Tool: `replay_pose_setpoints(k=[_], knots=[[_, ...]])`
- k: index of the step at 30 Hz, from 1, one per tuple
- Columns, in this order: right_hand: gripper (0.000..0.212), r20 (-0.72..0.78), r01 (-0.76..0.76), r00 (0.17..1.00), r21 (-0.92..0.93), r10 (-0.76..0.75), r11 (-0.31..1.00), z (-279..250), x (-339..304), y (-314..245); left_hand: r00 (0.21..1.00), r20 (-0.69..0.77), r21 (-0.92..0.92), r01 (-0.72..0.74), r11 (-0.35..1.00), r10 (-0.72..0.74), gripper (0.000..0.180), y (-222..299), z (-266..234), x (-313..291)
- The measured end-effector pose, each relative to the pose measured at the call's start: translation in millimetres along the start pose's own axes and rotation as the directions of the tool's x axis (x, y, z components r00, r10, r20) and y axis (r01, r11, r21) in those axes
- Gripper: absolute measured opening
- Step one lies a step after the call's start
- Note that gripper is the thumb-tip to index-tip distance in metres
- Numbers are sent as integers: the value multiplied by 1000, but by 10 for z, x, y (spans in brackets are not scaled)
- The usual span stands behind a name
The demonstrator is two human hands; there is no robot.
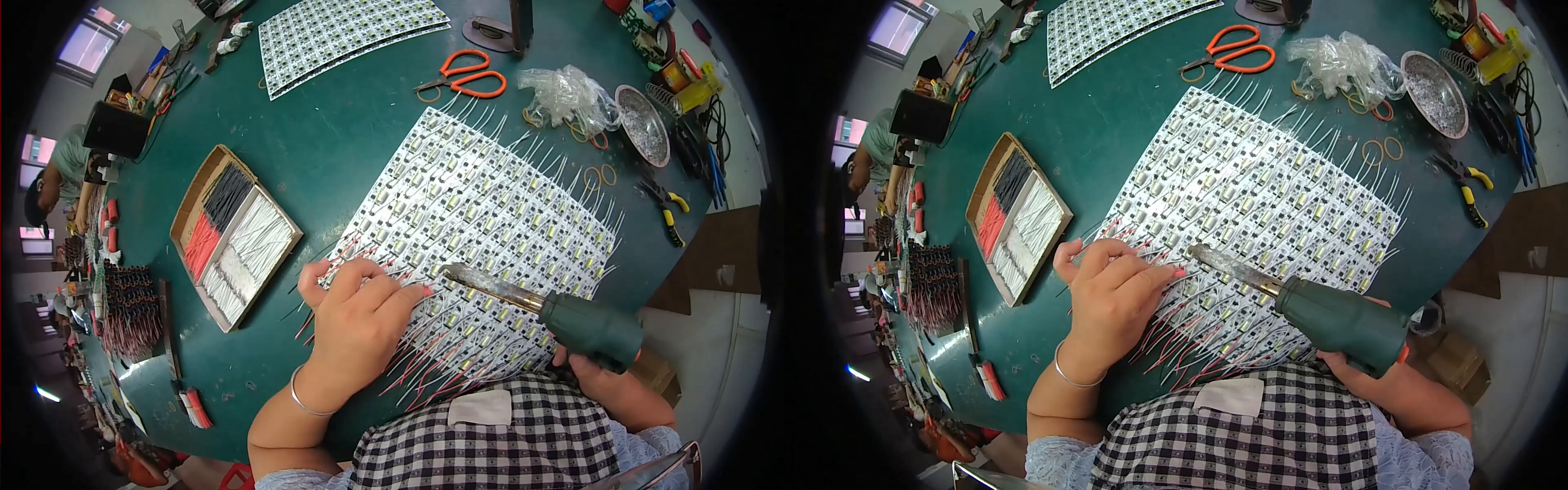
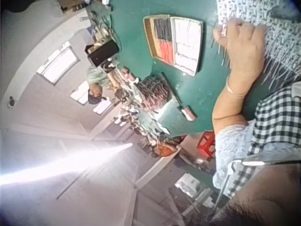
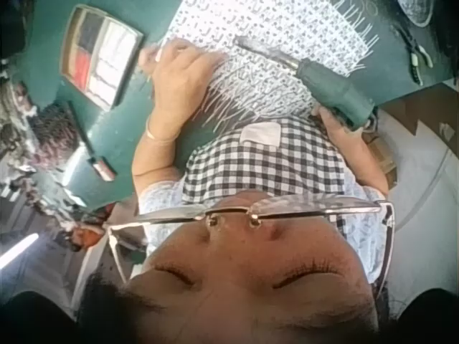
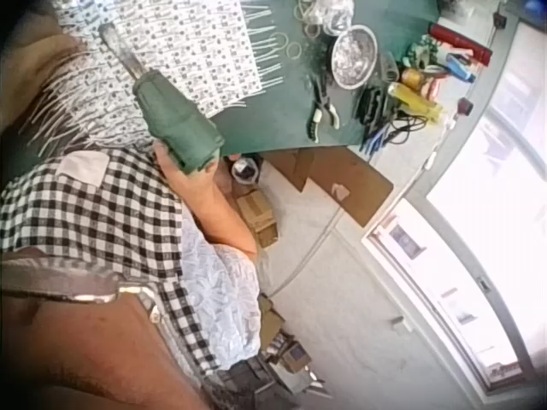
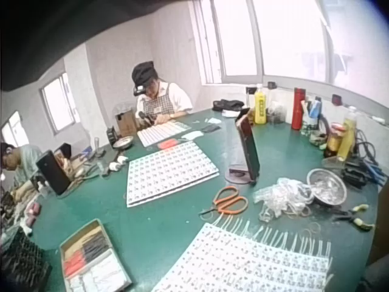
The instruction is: The person solders wires onto a circuit board panel using a soldering iron, repeatedly picking up wires from a box and attaching them to the board.
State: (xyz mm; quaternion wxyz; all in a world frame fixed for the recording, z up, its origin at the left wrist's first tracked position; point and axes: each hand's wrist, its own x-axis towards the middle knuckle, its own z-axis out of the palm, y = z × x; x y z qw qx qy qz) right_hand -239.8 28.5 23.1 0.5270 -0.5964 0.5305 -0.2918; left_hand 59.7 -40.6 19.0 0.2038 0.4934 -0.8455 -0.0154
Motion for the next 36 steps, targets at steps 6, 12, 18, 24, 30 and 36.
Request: replay_pose_setpoints(k=[6,12,18,24,30,36], knots=[[33,115,118,989,-187,-97,975,-2,109,-32,999,32,-20,34,999,-33,16,12,31,-3],[32,114,233,971,-247,-210,941,28,113,-9,997,67,-5,43,999,-43,15,20,12,-6],[29,192,347,937,-384,-293,856,15,225,-123,996,78,-9,42,999,-41,15,38,10,12],[30,215,408,913,-428,-348,807,29,271,-117,995,85,-8,53,999,-52,14,54,0,9],[28,146,300,952,-268,-269,915,32,179,-76,995,89,-7,49,999,-48,13,51,-3,20],[32,147,266,961,-272,-233,925,-6,161,-95,993,104,2,47,999,-47,14,44,-10,18]])
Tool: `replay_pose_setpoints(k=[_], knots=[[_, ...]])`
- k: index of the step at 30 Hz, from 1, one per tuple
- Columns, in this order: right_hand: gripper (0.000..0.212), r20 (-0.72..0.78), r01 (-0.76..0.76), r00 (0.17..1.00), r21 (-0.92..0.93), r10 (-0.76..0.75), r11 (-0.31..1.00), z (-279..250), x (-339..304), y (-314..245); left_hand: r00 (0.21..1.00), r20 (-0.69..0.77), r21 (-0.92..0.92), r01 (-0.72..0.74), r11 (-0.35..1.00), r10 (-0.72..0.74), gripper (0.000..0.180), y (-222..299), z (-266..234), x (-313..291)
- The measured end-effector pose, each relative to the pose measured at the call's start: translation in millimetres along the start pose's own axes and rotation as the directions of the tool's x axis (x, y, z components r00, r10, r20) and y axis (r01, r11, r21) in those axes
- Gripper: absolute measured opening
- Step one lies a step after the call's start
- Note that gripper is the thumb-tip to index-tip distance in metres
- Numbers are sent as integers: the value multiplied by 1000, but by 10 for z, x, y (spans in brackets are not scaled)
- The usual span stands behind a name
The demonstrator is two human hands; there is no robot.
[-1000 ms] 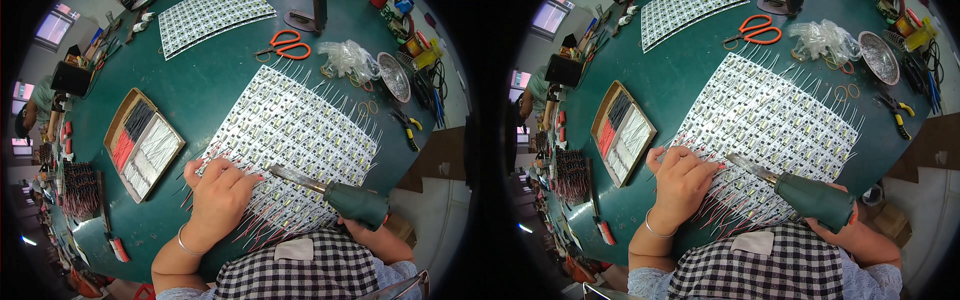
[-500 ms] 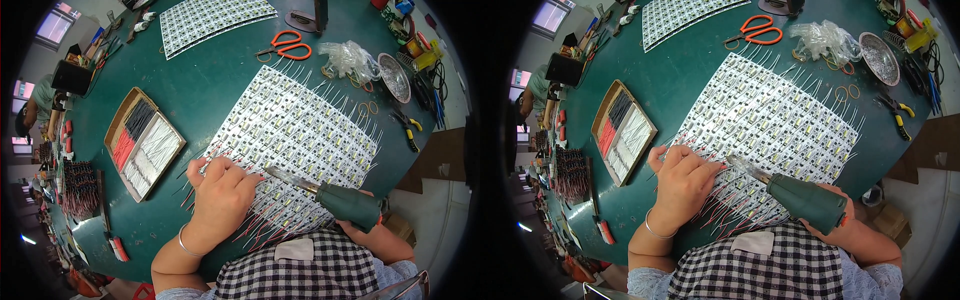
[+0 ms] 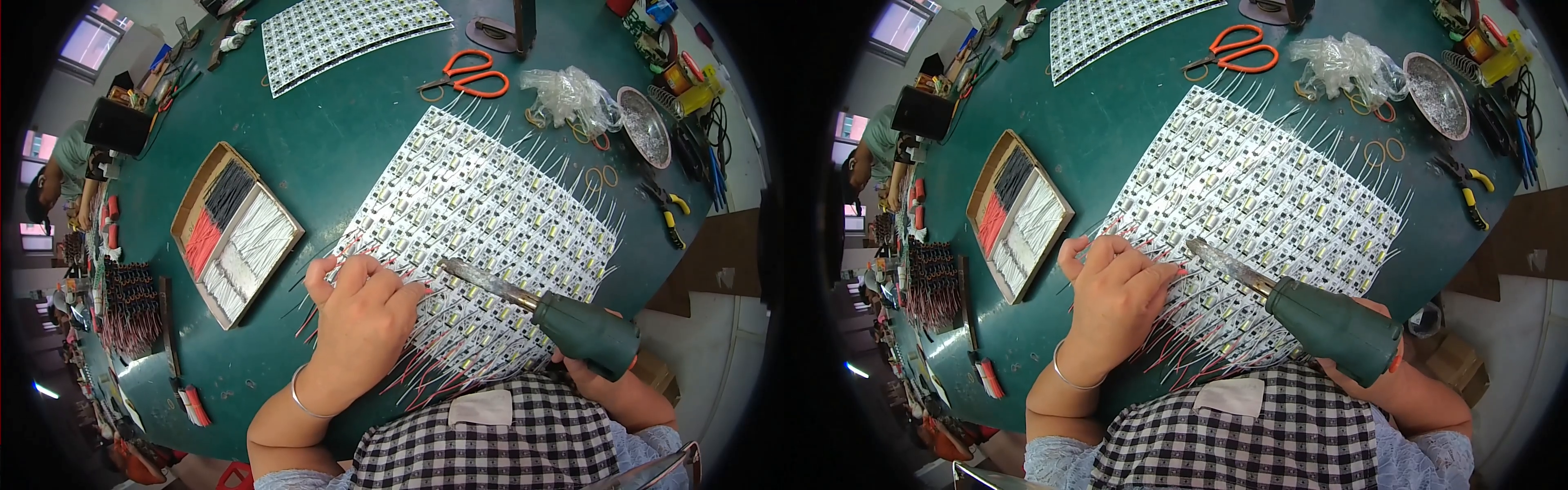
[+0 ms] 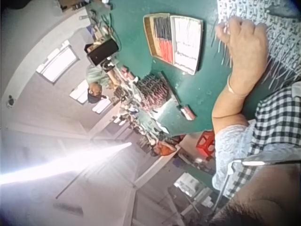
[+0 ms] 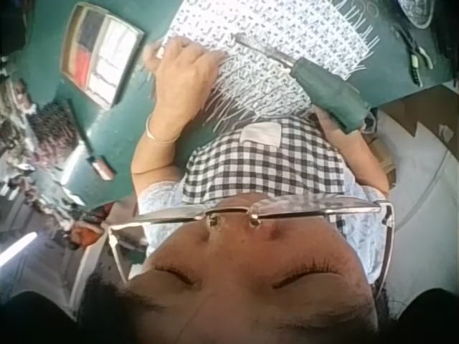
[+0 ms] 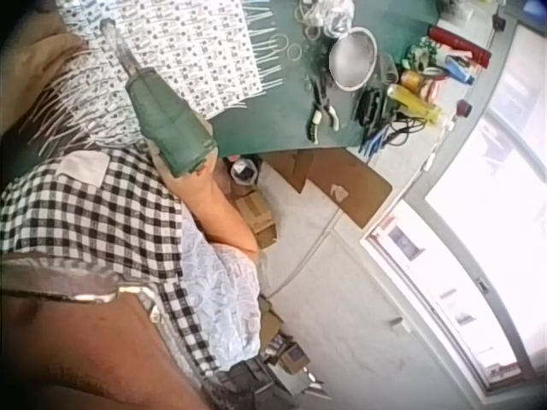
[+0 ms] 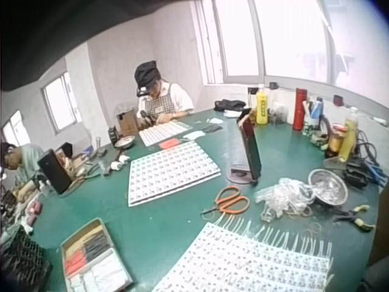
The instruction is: The person solders wires onto a circuit board panel using a soldering iron, repeatedly picking up wires from a box and attaching them to the board.
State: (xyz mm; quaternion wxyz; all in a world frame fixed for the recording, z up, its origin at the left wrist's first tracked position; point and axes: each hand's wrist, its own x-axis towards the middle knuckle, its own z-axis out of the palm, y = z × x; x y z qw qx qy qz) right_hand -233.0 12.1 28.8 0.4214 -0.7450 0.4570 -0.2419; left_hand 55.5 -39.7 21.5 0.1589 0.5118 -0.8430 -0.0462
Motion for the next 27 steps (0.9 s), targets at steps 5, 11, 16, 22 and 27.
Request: replay_pose_setpoints(k=[5,11,16,22,27], knots=[[35,-16,75,997,-51,-76,996,21,-1,50,1000,8,-1,-1,1000,1,14,9,-9,6],[36,-20,58,998,26,-58,998,39,4,49,1000,4,6,-7,1000,7,14,4,-16,5],[38,-36,0,999,63,2,998,36,-35,58,1000,23,33,-16,999,16,13,2,-39,7],[30,-56,-35,998,-68,31,997,-86,-157,78,997,-8,158,83,984,-83,15,-99,-243,-85],[25,-199,-205,928,433,315,878,-55,-336,131,982,-117,167,165,972,-147,18,47,-468,-99]])
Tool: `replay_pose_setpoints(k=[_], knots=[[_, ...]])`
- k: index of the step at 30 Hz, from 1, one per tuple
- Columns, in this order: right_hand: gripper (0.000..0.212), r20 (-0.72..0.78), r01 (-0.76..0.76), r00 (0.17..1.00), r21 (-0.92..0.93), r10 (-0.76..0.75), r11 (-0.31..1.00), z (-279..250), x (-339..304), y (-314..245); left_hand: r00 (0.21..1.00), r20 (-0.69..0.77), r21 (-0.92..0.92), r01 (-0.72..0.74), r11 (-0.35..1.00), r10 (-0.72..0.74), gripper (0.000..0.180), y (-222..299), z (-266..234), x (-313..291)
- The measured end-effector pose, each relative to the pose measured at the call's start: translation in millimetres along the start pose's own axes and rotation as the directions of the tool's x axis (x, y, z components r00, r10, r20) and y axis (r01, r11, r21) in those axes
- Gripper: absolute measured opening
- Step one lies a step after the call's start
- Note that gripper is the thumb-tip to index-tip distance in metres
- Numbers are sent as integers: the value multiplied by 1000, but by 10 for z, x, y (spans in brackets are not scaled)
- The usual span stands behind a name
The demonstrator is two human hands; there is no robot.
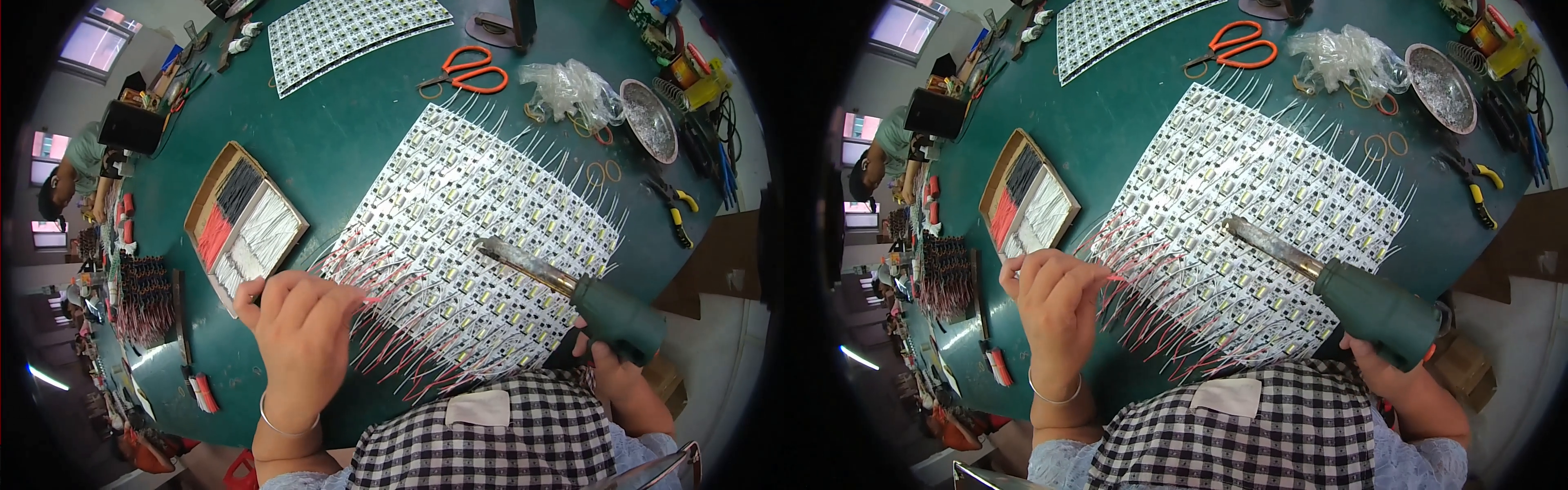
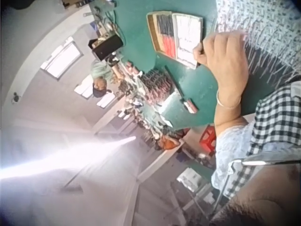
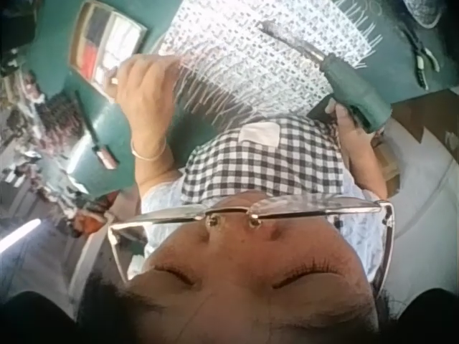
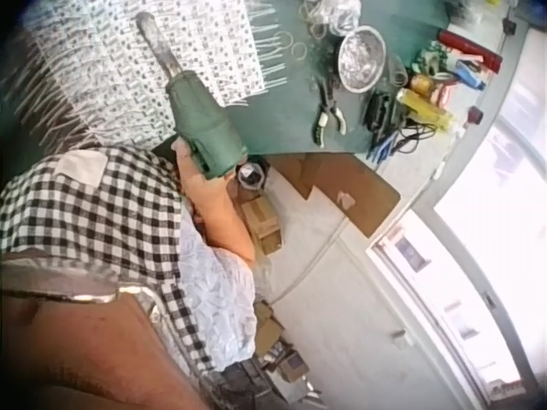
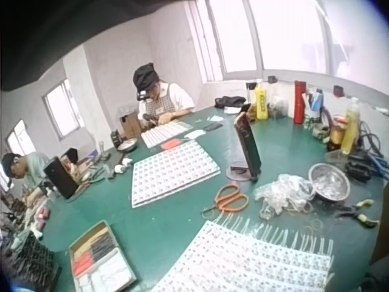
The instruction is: The person solders wires onto a circuit board panel using a soldering iron, repeatedly picking up wires from a box and attaching them to the board.
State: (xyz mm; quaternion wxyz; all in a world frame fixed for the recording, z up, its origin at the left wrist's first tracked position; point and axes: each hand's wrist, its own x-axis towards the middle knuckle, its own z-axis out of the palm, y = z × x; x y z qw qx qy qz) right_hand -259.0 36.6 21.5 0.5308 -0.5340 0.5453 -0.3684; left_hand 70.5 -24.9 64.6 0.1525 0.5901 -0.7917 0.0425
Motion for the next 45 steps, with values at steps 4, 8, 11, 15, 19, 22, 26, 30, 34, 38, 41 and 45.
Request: replay_pose_setpoints(k=[4,8,11,15,19,22,26,30,34,38,41,45], knots=[[22,55,53,997,-26,-51,998,-35,2,3,999,-37,-77,-36,996,34,15,316,128,10],[24,167,234,969,-363,-184,902,-84,10,-38,996,-38,-88,-83,993,80,21,398,342,-21],[28,96,128,989,-183,-111,975,-96,-144,75,987,49,-148,-143,979,151,17,424,444,-39],[39,55,78,996,-51,-76,996,-103,-212,93,980,127,-139,-137,981,155,16,366,519,-50],[41,35,32,999,-91,-29,995,-80,-247,115,985,102,-116,-126,985,138,14,316,498,-55],[41,86,3,996,-73,3,997,-67,-185,89,993,34,-114,-106,988,110,13,298,489,-53],[24,116,38,993,-131,-23,991,-17,-100,47,985,-67,-86,-167,982,161,11,321,480,-65],[37,238,219,957,-234,-163,947,16,-3,31,984,-48,-116,-174,978,170,11,317,525,-100],[38,294,287,933,-258,-208,923,54,133,-122,987,-24,-115,-162,980,161,12,328,534,-107],[37,336,317,912,-218,-234,923,67,165,-137,986,-14,-142,-168,975,168,12,324,550,-89],[36,328,267,924,-182,-197,946,56,96,-52,988,-3,-178,-154,972,156,13,319,559,-89],[33,304,268,933,-235,-192,934,63,93,-69,989,-6,-178,-145,973,147,13,319,573,-85]])
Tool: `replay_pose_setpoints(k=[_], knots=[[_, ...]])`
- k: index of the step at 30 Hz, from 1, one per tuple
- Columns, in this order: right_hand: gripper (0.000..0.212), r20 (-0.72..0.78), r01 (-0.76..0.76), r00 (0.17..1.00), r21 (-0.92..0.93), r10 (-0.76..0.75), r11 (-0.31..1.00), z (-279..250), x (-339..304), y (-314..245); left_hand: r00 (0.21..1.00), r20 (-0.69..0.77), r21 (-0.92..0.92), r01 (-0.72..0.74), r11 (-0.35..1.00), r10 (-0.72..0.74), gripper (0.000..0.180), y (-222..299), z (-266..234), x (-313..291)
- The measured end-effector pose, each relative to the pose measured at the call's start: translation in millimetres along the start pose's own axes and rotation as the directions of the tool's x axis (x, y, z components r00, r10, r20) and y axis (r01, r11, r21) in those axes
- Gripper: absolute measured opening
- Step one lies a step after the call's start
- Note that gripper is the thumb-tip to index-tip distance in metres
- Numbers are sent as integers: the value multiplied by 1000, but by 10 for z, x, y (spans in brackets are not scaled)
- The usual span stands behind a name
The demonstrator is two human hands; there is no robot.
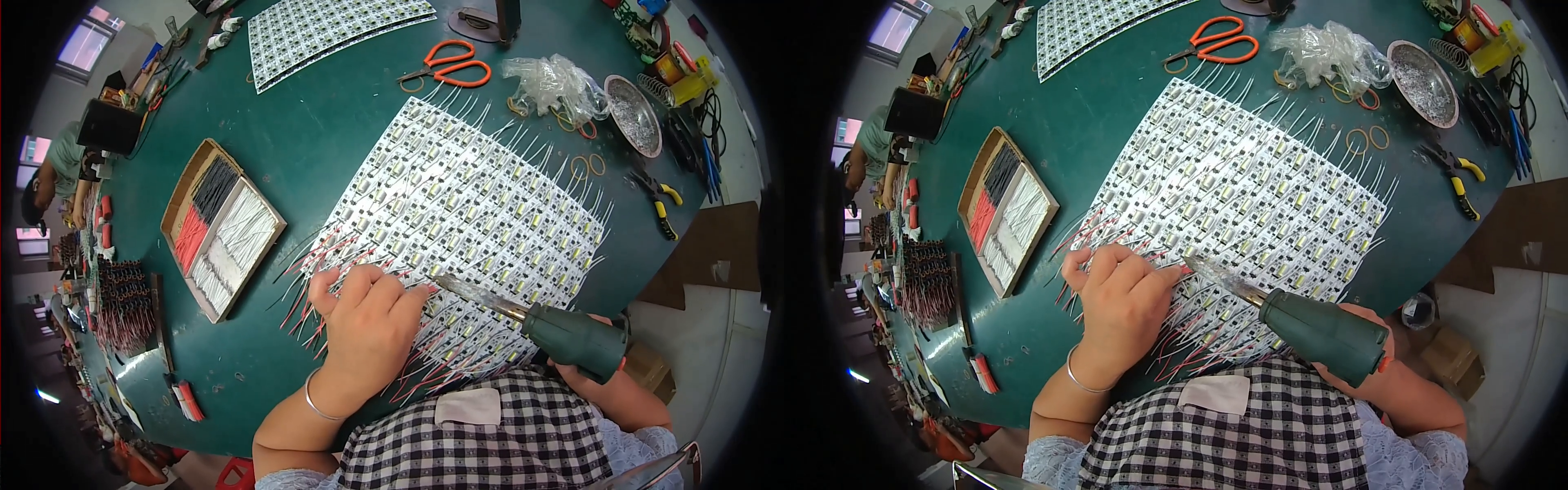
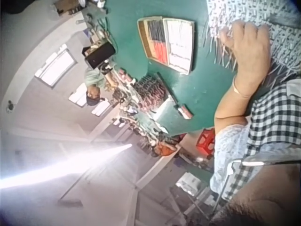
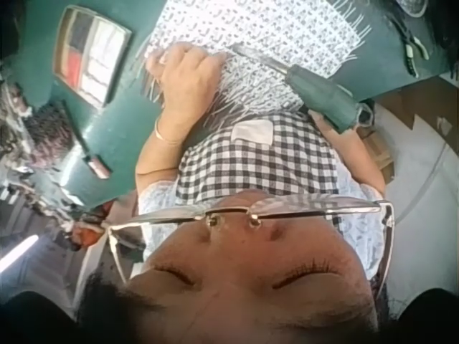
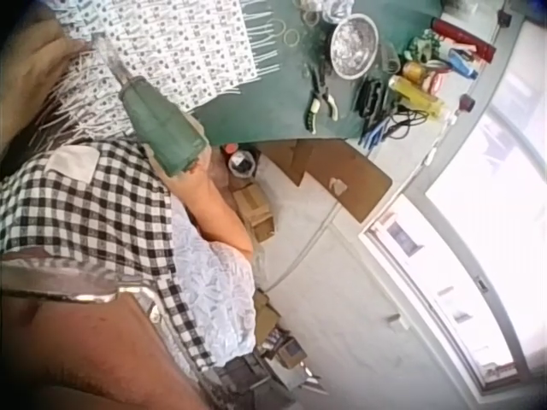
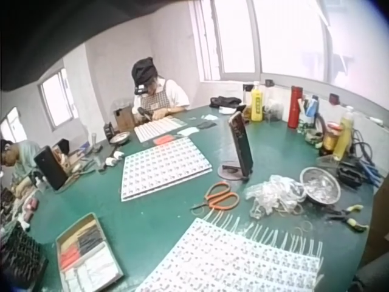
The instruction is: The person solders wires onto a circuit board panel using a soldering iron, repeatedly picking up wires from a box and attaching them to the board.
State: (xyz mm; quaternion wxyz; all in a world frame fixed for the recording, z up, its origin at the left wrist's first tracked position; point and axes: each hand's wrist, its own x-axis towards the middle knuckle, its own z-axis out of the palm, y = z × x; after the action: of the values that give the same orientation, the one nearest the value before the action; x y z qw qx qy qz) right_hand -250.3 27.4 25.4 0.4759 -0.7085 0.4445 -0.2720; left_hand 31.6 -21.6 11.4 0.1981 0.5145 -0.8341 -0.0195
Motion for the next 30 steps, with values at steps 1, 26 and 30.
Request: replay_pose_setpoints(k=[1,26,30], knots=[[33,-1,-1,1000,-1,1,1000,5,-6,-5,1000,4,-2,-3,1000,3,13,-1,1,3],[31,-44,100,994,40,-99,994,12,114,-74,1000,20,24,9,1000,-10,12,39,-44,23],[28,-34,114,992,-139,-119,984,-84,99,-120,996,70,92,44,995,-51,13,-43,-191,-61]])
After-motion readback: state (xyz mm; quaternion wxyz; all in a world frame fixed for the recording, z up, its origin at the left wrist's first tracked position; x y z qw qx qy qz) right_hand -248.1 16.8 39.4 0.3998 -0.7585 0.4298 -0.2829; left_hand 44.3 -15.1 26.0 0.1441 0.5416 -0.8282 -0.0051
